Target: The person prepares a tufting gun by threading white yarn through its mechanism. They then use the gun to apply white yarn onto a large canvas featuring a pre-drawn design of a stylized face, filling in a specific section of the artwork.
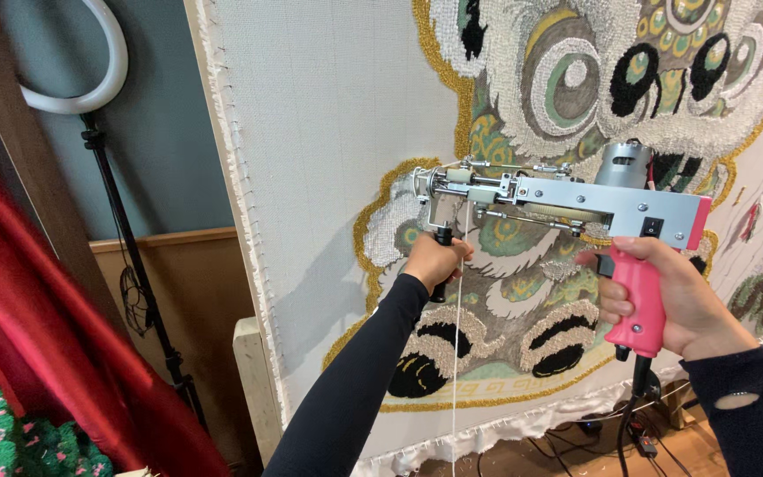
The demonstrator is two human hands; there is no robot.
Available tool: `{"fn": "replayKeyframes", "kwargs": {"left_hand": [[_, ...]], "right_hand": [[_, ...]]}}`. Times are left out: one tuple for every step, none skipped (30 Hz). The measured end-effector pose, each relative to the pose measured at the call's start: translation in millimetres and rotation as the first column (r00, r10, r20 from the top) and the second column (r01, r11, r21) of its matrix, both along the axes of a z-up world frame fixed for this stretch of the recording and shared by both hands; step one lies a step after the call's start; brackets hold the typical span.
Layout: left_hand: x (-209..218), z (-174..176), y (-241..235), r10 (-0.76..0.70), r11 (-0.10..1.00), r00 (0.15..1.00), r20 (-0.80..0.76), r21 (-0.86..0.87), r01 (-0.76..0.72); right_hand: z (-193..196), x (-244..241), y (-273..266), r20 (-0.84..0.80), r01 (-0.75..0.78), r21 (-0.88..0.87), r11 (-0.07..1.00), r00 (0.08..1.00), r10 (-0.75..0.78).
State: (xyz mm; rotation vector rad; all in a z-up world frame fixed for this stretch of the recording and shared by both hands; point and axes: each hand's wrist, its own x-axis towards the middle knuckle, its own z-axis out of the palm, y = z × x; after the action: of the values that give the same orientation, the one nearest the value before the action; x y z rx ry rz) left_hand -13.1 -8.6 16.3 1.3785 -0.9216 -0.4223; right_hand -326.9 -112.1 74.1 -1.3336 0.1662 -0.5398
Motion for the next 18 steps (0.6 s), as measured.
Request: {"fn": "replayKeyframes", "kwargs": {"left_hand": [[-0.2, -0.1, 0.3, 0.001, 1.000, 1.000, 0.012, 0.002, -0.001], [-0.2, -0.6, 1.2, -0.015, 1.000, 1.000, 0.000, -0.011, 0.015], [-0.7, -1.2, 2.8, -0.032, 0.999, 0.999, -0.012, -0.024, 0.032], [-2.5, -0.8, 3.9, -0.050, 0.998, 0.998, -0.025, -0.037, 0.049], [-4.3, -0.3, 6.3, -0.039, 0.999, 0.998, -0.040, -0.018, 0.039], [-5.7, -0.9, 10.3, -0.028, 1.000, 0.998, -0.055, 0.001, 0.028], [-7.0, -1.0, 12.9, -0.016, 1.000, 0.997, -0.070, 0.019, 0.017], [-7.7, -1.1, 14.3, -0.021, 1.000, 0.997, -0.071, 0.010, 0.021], [-7.5, -2.6, 15.6, -0.025, 1.000, 0.997, -0.072, 0.001, 0.025], [-6.1, -4.0, 16.0, -0.029, 1.000, 0.997, -0.073, -0.008, 0.029], [-3.9, -4.7, 15.6, -0.023, 1.000, 0.998, -0.062, 0.004, 0.023], [-2.1, -5.4, 15.1, -0.017, 1.000, 0.999, -0.051, 0.015, 0.018], [-1.0, -6.1, 14.9, -0.012, 1.000, 0.999, -0.039, 0.027, 0.013], [-0.7, -7.0, 15.3, -0.008, 0.999, 0.999, -0.043, 0.030, 0.010], [-0.7, -7.9, 16.6, -0.005, 0.999, 0.999, -0.047, 0.034, 0.006], [-1.0, -7.8, 17.4, -0.001, 0.999, 0.999, -0.051, 0.038, 0.003], [-1.4, -7.3, 17.7, 0.005, 0.999, 0.999, -0.044, 0.043, -0.003], [-1.6, -7.7, 18.4, 0.012, 0.999, 0.999, -0.038, 0.050, -0.010]], "right_hand": [[-0.4, -1.0, 0.1, 0.003, -0.001, -0.010, 1.000, 1.000, 0.001], [-0.9, -1.0, 0.3, 0.008, -0.001, -0.020, 1.000, 1.000, 0.001], [-1.6, 0.1, 0.6, 0.002, -0.003, -0.014, 1.000, 1.000, 0.003], [-2.3, 1.0, 1.1, -0.005, -0.005, -0.007, 1.000, 1.000, 0.004], [-2.9, 1.7, 1.4, -0.013, -0.006, 0.001, 1.000, 1.000, 0.006], [-3.6, 2.7, 1.9, -0.013, -0.019, 0.011, 1.000, 1.000, 0.019], [-4.3, 4.2, 2.7, -0.014, -0.031, 0.022, 0.999, 0.999, 0.032], [-4.1, 6.0, 3.7, -0.015, -0.045, 0.032, 0.998, 0.999, 0.046], [-3.7, 7.4, 4.9, -0.021, -0.032, 0.024, 0.999, 0.999, 0.033], [-3.8, 8.8, 6.3, -0.027, -0.020, 0.016, 1.000, 0.999, 0.020], [-3.8, 10.1, 7.6, -0.033, -0.007, 0.008, 1.000, 0.999, 0.007], [-3.5, 10.8, 8.9, -0.040, 0.003, 0.009, 1.000, 0.999, -0.003], [-3.2, 11.4, 10.0, -0.048, 0.014, 0.010, 1.000, 0.999, -0.013], [-2.9, 11.3, 10.6, -0.054, 0.025, 0.010, 1.000, 0.998, -0.024], [-3.0, 11.3, 11.3, -0.050, 0.018, 0.019, 1.000, 0.999, -0.017], [-2.8, 11.8, 11.9, -0.045, 0.011, 0.028, 1.000, 0.999, -0.009], [-2.4, 12.1, 12.4, -0.040, 0.004, 0.036, 0.999, 0.999, -0.002], [-2.2, 12.6, 12.8, -0.044, 0.011, 0.026, 1.000, 0.999, -0.010]]}}
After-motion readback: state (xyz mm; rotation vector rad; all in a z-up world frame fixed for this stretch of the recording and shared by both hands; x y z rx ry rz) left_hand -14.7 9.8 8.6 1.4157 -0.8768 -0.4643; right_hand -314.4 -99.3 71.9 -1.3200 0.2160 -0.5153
